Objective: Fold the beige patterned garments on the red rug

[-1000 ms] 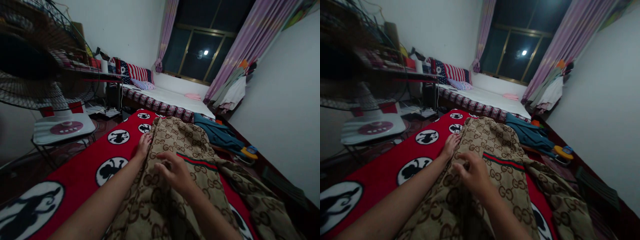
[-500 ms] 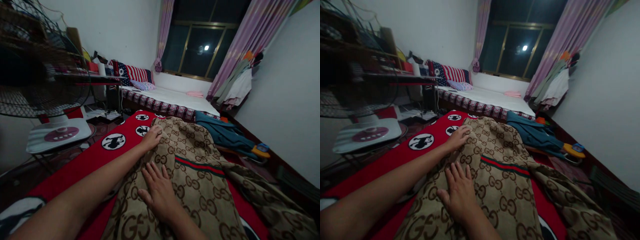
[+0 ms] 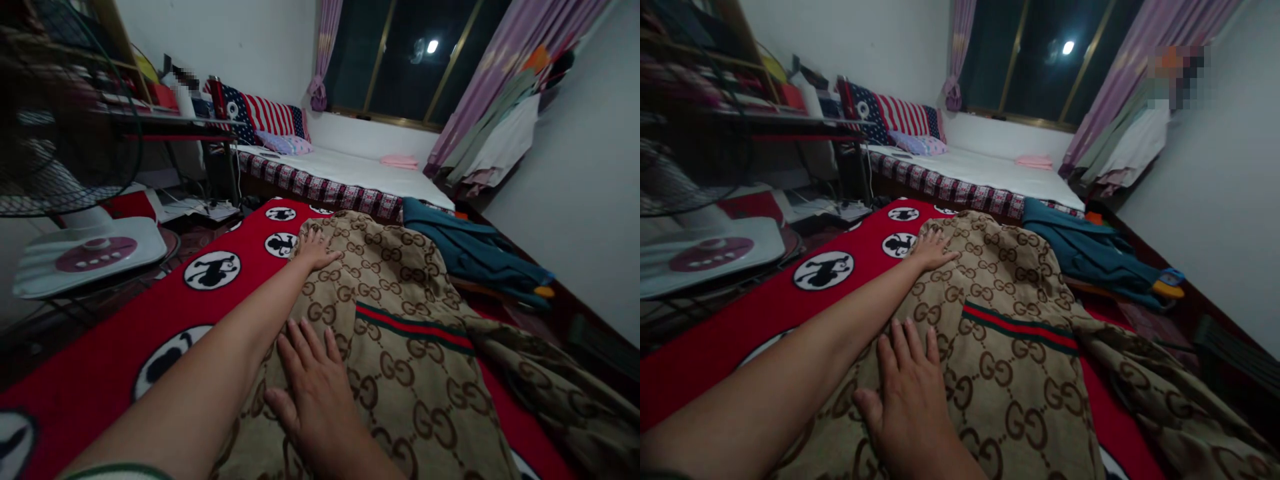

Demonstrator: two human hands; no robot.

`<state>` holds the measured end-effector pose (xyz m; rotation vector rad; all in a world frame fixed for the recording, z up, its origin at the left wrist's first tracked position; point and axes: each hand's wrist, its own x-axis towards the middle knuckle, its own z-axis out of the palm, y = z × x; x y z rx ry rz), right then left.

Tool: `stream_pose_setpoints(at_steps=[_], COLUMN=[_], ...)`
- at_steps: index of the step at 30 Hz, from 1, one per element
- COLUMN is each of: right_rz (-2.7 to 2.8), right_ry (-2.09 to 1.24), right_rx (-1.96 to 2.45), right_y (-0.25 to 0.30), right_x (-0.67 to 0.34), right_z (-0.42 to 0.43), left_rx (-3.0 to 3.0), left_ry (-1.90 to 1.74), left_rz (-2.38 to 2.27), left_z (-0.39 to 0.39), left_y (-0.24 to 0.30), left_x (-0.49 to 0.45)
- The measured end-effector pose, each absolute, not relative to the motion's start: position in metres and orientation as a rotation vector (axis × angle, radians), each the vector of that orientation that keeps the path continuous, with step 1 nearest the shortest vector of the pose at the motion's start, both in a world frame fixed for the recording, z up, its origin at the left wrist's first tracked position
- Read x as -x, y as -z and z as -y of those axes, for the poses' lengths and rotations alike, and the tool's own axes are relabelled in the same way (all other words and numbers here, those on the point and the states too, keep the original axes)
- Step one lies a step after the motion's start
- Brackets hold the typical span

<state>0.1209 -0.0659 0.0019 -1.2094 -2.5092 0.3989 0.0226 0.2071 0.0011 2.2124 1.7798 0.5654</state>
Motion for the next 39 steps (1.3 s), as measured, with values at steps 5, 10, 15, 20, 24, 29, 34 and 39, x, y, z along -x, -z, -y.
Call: stream_pose_setpoints(at_steps=[5, 10, 15, 20, 24, 29, 34, 39], right_rz=[2.493, 2.458, 2.319, 1.868, 1.460, 1.096, 1.054, 1.085], right_ry=[-0.397, -0.407, -0.475, -0.578, -0.544, -0.722, -0.829, -0.821], right_rx=[1.200, 1.182, 1.087, 0.967, 1.031, 1.106, 1.092, 1.107], right_y=[-0.005, -0.006, -0.002, 0.001, 0.004, 0.010, 0.011, 0.011], right_x=[-0.122, -0.124, -0.127, -0.133, -0.142, -0.153, -0.154, -0.154], right_z=[0.066, 0.064, 0.060, 0.055, 0.045, 0.032, 0.029, 0.030], left_rx=[-2.194, -2.154, -2.187, -2.386, -2.462, -2.341, -2.213, -2.414], left_ry=[-0.595, -0.668, -0.660, -0.671, -0.588, -0.368, -0.208, -0.268], left_rz=[-1.733, -1.603, -1.415, -1.246, -1.112, -0.844, -0.679, -0.762], left_z=[-0.214, -0.183, -0.125, -0.046, 0.018, 0.076, 0.119, 0.154], left_y=[-0.003, -0.001, 0.003, 0.010, 0.010, -0.030, -0.091, -0.098], left_x=[-0.018, -0.009, 0.019, 0.049, 0.061, 0.081, 0.090, 0.075])
